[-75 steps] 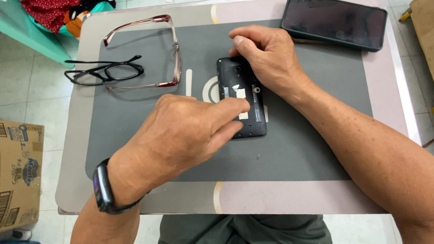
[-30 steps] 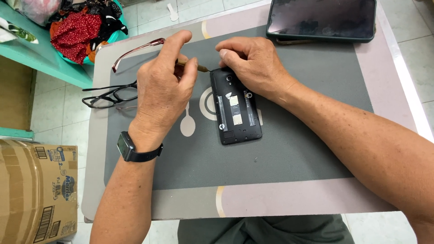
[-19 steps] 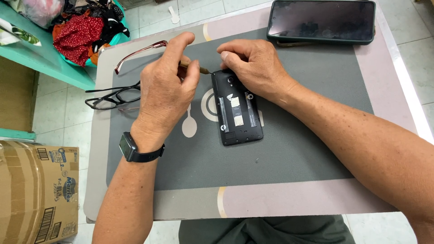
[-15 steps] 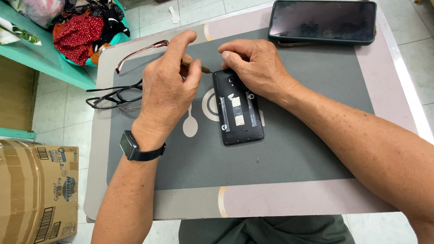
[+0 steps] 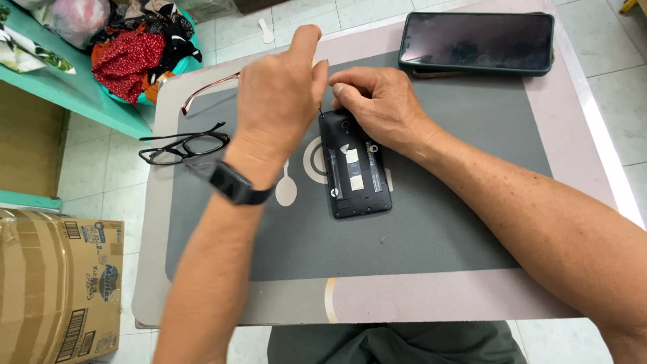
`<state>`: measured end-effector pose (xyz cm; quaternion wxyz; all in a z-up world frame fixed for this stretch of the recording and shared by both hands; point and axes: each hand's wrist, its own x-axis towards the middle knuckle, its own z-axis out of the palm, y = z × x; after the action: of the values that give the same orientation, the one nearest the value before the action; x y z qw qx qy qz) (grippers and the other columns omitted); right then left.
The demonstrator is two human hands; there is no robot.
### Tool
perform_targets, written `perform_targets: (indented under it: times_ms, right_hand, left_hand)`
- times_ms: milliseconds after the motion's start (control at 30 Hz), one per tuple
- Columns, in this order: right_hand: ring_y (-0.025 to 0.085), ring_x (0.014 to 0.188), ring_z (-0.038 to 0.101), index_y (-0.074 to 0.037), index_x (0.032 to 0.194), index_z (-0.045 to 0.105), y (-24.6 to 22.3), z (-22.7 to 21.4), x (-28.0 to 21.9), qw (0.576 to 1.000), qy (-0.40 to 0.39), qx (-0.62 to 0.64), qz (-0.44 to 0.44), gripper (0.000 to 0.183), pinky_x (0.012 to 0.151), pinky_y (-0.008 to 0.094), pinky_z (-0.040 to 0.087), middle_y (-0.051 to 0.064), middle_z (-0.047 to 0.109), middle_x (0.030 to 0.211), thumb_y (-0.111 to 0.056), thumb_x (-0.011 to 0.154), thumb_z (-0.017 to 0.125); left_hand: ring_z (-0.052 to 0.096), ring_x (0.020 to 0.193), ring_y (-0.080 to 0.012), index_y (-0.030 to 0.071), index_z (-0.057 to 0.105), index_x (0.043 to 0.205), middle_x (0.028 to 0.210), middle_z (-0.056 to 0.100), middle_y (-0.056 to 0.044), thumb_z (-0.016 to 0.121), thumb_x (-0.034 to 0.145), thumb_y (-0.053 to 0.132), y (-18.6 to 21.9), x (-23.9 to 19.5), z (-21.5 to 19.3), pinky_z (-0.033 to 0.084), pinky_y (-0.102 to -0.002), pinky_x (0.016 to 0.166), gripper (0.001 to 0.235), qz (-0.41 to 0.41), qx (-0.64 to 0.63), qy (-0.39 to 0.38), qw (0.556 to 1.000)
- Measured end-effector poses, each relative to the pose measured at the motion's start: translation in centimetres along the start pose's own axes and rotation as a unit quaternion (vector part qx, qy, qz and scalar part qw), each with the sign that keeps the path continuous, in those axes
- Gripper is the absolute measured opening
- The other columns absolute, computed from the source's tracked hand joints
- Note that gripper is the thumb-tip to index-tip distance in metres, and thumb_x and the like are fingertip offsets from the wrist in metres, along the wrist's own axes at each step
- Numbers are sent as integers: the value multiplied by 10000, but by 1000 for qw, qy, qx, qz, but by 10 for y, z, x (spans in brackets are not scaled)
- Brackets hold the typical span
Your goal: The person uses a small tool to pry open the back cover of a black electronic device on a table. They then use their fingers to remove a small component from the device's interior.
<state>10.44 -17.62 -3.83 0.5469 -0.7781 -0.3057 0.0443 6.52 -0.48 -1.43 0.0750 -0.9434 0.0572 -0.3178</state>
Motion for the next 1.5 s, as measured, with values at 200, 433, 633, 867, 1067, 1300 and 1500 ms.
perform_targets:
  times_ms: [200, 433, 633, 867, 1067, 1300, 1500]
  right_hand:
    - [44, 758, 570, -153, 968, 787, 10, 2, 4, 999, 4, -13, -34, 233, 697, 250, 443, -96, 714, 805, -146, 921, 559]
    - [58, 740, 570, -131, 1055, 793, 7, -1, 0, 999, -9, -17, -26, 273, 676, 255, 449, -62, 729, 834, -149, 947, 543]
    - [44, 685, 375, -114, 780, 627, 2, -2, -2, 1000, -20, -1, -24, 286, 631, 249, 325, -85, 458, 678, -158, 1056, 568]
    - [61, 714, 388, -121, 853, 572, 14, -1, 0, 996, -8, -49, -71, 138, 644, 280, 326, -73, 459, 725, -99, 980, 523]
    - [44, 801, 599, -115, 1095, 795, 0, -1, -3, 998, -12, -43, -45, 252, 755, 242, 471, -51, 739, 878, -135, 982, 571]
    - [69, 934, 636, -50, 1205, 742, -22, 2, -8, 992, -54, -13, -111, 280, 860, 246, 542, 14, 754, 1013, -120, 954, 641]
    - [54, 698, 357, -111, 728, 558, 3, 9, 5, 998, -34, -42, -38, 338, 599, 263, 308, -95, 427, 680, -196, 1031, 683]
  left_hand:
    - [663, 822, -203, 136, 480, 1399, 1087, 636, -30, 889, 912, 326, 18, -1, -8, 556, -335, 689, 664, 35, 91, 62, 993]
    - [610, 778, -342, 167, 371, 1485, 1168, 700, -64, 494, 885, -35, 24, -13, -12, 525, -474, 631, 645, 5, -197, -41, 979]
    - [385, 385, -130, 151, 617, 1285, 493, 431, 76, 663, 721, -58, 27, -9, 8, 431, -303, 439, 602, 33, 119, 112, 986]
    - [617, 666, -244, 210, 434, 1448, 912, 661, 13, 619, 922, 134, 31, -13, -12, 518, -384, 604, 564, -63, -138, 31, 988]
    - [571, 464, -314, 207, 510, 1330, 526, 559, -18, 701, 962, 213, 12, -12, 7, 471, -451, 471, 415, -120, -112, 9, 986]
    - [592, 450, -250, 129, 560, 1242, 568, 616, 25, 613, 810, 64, 10, -9, 1, 429, -398, 396, 440, -70, -84, 43, 993]
    - [564, 508, -199, 135, 512, 1275, 637, 583, 23, 555, 796, 42, 14, -11, -12, 441, -369, 427, 489, -9, -108, 43, 993]
